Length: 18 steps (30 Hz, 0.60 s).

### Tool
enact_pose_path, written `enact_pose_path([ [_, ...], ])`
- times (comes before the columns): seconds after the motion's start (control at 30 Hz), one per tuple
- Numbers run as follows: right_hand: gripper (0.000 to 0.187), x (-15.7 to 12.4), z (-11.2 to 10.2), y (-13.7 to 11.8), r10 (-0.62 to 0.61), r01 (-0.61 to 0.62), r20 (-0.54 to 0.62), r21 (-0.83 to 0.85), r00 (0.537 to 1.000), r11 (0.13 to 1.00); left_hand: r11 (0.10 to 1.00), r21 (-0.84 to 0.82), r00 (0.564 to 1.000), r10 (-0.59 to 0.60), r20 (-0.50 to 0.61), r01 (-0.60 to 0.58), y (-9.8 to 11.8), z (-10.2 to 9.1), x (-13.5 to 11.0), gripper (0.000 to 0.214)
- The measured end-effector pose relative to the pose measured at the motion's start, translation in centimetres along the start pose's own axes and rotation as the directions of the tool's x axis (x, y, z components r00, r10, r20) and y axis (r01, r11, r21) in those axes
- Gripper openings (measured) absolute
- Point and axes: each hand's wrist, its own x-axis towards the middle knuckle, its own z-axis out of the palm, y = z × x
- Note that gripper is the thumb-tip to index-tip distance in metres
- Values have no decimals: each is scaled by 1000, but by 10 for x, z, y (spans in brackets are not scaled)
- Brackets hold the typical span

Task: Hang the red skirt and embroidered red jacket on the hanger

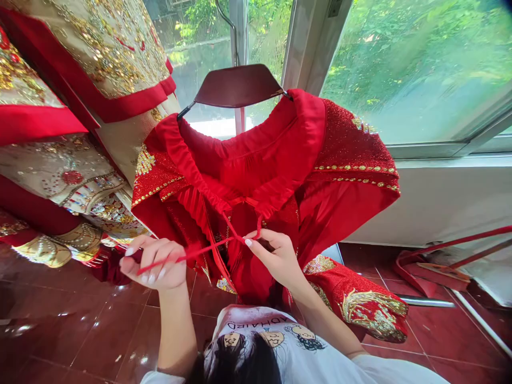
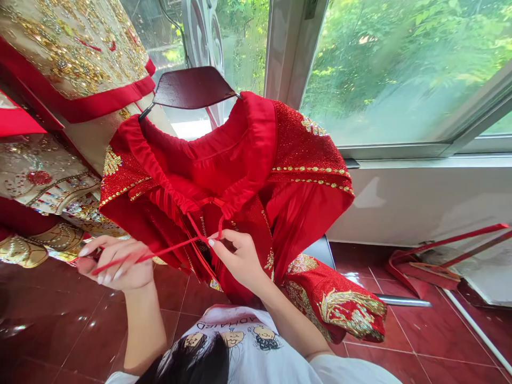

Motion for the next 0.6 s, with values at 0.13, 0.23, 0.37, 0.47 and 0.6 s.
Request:
enact_pose_path([
  [0.13, 26, 1, -6, -4, -15, 15, -4, -34, 1000, 999, 859, 510, 970, -77, 230, -52, 12, -6, 5, 46],
  [0.23, 26, 3, -4, -6, -42, 44, 47, -60, 998, 997, 445, 882, 927, -374, 24, 157, -2, 8, 7, 39],
  [0.37, 25, 5, 2, -8, -126, 132, 61, -100, 990, 986, 282, 937, 789, -615, 10, 208, -38, 37, 4, 39],
  [0.47, 24, 5, -1, -10, -167, 167, 20, -205, 986, 964, 222, 951, 758, -652, -17, 213, -50, 49, 7, 35],
  [0.6, 22, 7, -24, -21, -254, 218, -35, -408, 967, 887, 138, 989, 803, -595, 39, 55, -32, 52, 32, 32],
])
